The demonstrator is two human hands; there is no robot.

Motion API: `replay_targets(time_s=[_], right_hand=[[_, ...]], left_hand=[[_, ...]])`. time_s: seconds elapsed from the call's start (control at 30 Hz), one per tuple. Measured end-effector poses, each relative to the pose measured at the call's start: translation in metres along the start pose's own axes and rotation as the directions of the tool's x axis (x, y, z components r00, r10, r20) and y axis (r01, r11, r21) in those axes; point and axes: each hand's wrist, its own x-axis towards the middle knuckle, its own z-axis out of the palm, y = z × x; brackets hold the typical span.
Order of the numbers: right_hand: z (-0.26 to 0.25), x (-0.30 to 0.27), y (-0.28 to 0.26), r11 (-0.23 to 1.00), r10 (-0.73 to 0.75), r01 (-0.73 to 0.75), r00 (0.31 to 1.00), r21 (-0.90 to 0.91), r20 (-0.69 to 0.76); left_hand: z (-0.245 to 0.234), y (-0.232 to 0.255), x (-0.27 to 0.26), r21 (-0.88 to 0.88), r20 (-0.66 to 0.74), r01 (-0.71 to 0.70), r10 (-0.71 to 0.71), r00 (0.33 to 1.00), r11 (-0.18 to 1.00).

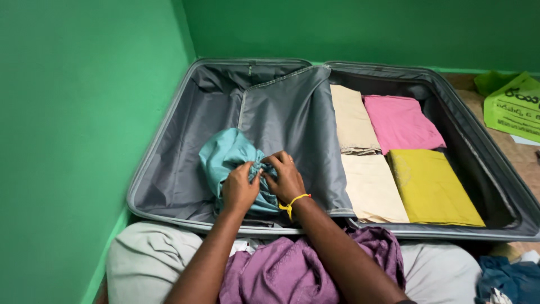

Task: The person packs a suitcase by unfolding a pair of pants, folding them, and placing them into the suitcase alongside other folded clothing.

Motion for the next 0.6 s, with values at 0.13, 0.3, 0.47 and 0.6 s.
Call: replay_targets(time_s=[0.13,0.3,0.47,0.6], right_hand=[[0.004,-0.001,0.005,0.992,0.126,-0.126,0.992,-0.009,0.022],[0.016,-0.003,0.025,0.981,0.194,-0.192,0.980,-0.026,0.047],[0.030,-0.004,0.050,0.956,0.283,-0.289,0.954,0.054,0.095],[0.036,-0.004,0.060,0.947,0.284,-0.294,0.955,0.133,0.083]], left_hand=[[-0.009,0.009,0.000,-0.069,-0.127,-0.098,0.088,0.988,0.993],[-0.019,0.016,0.000,-0.091,-0.225,-0.139,0.116,0.968,0.986],[-0.022,0.016,0.000,-0.114,-0.280,-0.155,0.118,0.953,0.981],[-0.017,0.009,0.000,-0.074,-0.273,-0.133,0.108,0.956,0.988]])
